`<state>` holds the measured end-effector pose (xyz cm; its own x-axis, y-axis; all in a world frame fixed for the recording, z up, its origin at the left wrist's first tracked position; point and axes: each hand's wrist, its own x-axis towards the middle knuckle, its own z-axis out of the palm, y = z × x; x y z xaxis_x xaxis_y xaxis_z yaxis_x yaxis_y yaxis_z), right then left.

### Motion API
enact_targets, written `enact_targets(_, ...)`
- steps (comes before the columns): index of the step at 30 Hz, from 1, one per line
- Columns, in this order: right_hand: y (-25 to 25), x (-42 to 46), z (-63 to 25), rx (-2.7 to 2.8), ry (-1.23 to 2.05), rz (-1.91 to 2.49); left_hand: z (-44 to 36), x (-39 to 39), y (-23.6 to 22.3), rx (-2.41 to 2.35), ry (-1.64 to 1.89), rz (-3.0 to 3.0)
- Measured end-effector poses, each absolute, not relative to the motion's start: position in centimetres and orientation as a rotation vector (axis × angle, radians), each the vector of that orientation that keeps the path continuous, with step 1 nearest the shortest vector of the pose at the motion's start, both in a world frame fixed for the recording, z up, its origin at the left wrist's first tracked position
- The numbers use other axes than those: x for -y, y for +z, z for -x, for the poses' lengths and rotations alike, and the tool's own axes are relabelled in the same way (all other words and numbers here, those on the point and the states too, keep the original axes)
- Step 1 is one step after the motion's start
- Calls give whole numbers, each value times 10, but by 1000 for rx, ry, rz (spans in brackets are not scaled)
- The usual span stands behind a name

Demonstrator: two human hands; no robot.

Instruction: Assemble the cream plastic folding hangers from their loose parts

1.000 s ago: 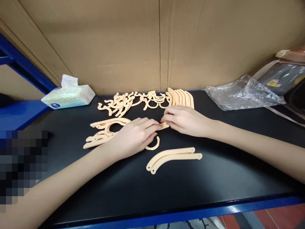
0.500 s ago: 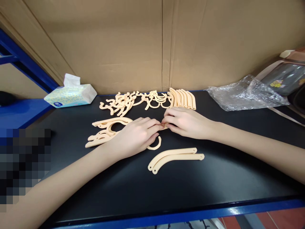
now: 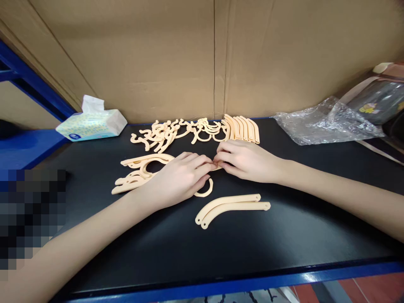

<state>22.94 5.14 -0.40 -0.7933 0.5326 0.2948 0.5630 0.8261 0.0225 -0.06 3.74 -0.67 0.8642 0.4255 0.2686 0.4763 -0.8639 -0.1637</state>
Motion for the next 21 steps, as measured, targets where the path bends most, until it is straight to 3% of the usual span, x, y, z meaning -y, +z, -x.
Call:
enact_targets(8, -20, -54, -228, 2655, -319, 766, 1, -37, -8, 717, -295, 2846)
enact_targets(21, -23, -56, -228, 2601, -277, 738, 1, -37, -7, 714, -306, 2838)
